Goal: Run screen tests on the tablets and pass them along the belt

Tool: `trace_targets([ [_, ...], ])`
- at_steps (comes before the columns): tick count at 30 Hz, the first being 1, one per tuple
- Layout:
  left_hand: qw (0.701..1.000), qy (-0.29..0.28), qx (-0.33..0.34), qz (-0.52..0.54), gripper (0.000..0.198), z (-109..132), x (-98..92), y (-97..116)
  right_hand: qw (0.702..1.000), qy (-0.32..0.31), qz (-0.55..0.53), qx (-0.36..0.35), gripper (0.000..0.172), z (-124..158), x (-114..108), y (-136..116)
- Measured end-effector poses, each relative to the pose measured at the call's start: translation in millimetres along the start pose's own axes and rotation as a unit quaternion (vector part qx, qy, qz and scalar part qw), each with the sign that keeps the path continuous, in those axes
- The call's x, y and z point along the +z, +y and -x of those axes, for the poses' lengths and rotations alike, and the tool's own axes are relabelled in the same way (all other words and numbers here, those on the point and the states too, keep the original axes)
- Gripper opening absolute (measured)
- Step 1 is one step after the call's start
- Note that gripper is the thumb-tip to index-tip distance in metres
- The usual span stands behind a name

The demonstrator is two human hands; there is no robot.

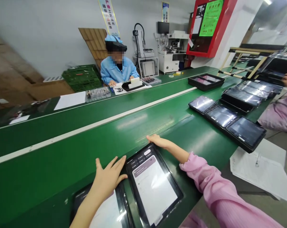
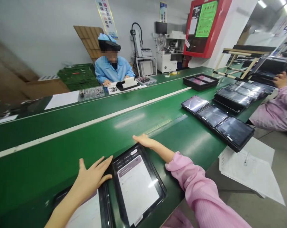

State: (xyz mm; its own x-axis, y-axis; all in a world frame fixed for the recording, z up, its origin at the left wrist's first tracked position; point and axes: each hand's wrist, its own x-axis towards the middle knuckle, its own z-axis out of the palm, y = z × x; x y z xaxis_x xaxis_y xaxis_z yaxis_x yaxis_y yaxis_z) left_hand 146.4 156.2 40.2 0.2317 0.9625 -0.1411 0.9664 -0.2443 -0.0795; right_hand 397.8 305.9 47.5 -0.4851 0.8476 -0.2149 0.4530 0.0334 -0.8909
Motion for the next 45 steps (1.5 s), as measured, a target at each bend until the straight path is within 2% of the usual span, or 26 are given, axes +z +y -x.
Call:
trace_targets([
  [3,0.996,-0.042,-0.041,0.065,0.066,7.3,-12.1,-10.9,1.0,-0.011,0.024,0.004,0.058,-1.8,1.3,7.1],
  [5,0.985,-0.082,-0.066,0.139,0.071,14.8,-22.3,-26.7,0.998,-0.049,0.027,-0.004,0.071,-3.1,1.3,12.1],
  [7,0.971,-0.1,-0.077,0.201,0.068,22.7,-31.1,-42.6,0.996,-0.088,0.032,-0.012,0.079,-4.1,1.7,17.0],
  [10,0.96,-0.086,-0.073,0.255,0.052,30.6,-39.1,-53.0,0.992,-0.111,0.051,-0.022,0.088,-4.2,2.9,22.8],
  [13,0.957,-0.069,-0.086,0.268,0.038,30.1,-41.6,-49.5,0.99,-0.126,0.06,-0.028,0.095,-4.3,0.5,26.4],
  [16,0.952,-0.067,-0.11,0.278,0.034,26.6,-39.1,-50.0,0.99,-0.139,0.007,-0.018,0.095,-4.9,-7.4,29.6],
  [19,0.946,-0.076,-0.095,0.302,0.032,28.3,-33.2,-57.5,0.988,-0.152,-0.021,-0.008,0.103,2.4,-14.4,36.4],
  [21,0.943,-0.082,-0.078,0.312,0.038,32.7,-28.8,-59.7,0.986,-0.167,0.0,-0.021,0.113,15.0,-15.5,44.6],
  [23,0.949,-0.091,-0.054,0.295,0.058,38.0,-25.5,-56.1,0.981,-0.179,0.043,-0.053,0.122,30.5,-14.5,56.3],
  [25,0.965,-0.091,-0.044,0.244,0.081,41.1,-24.0,-48.5,0.974,-0.178,0.094,-0.1,0.129,41.8,-13.3,71.7],
  [27,0.976,-0.089,-0.051,0.19,0.087,39.6,-24.6,-42.5,0.968,-0.152,0.134,-0.145,0.135,42.9,-11.5,88.3],
  [30,0.972,-0.094,-0.095,0.192,0.064,32.2,-28.5,-44.1,0.968,-0.099,0.151,-0.176,0.131,30.2,-1.8,103.2],
  [33,0.963,-0.086,-0.149,0.207,0.027,29.3,-34.3,-51.9,0.981,-0.041,0.113,-0.155,0.113,20.4,14.7,97.4],
  [34,0.963,-0.08,-0.16,0.203,0.024,30.0,-35.9,-54.2,0.986,-0.016,0.098,-0.137,0.105,19.3,18.8,92.9],
  [35,0.964,-0.075,-0.163,0.198,0.026,31.4,-37.0,-56.2,0.989,0.001,0.078,-0.127,0.098,19.2,21.1,88.2],
  [36,0.965,-0.072,-0.161,0.196,0.03,33.6,-37.8,-57.6,0.991,-0.007,0.053,-0.119,0.092,20.1,21.3,84.1],
  [38,0.965,-0.085,-0.136,0.206,0.041,40.1,-38.9,-58.3,0.992,-0.053,-0.006,-0.11,0.085,25.8,16.3,78.1],
  [40,0.964,-0.121,-0.098,0.213,0.079,48.6,-39.9,-54.6,0.986,-0.107,-0.033,-0.122,0.092,35.9,8.7,75.3],
  [42,0.963,-0.163,-0.075,0.2,0.117,56.2,-40.4,-45.7,0.979,-0.138,-0.005,-0.149,0.107,46.3,3.8,74.3],
  [43,0.964,-0.176,-0.072,0.187,0.126,58.8,-40.2,-39.8,0.976,-0.147,0.018,-0.162,0.113,50.1,2.9,74.1],
  [45,0.965,-0.189,-0.077,0.162,0.132,60.6,-38.7,-27.1,0.971,-0.156,0.05,-0.175,0.118,53.5,3.0,73.7],
])
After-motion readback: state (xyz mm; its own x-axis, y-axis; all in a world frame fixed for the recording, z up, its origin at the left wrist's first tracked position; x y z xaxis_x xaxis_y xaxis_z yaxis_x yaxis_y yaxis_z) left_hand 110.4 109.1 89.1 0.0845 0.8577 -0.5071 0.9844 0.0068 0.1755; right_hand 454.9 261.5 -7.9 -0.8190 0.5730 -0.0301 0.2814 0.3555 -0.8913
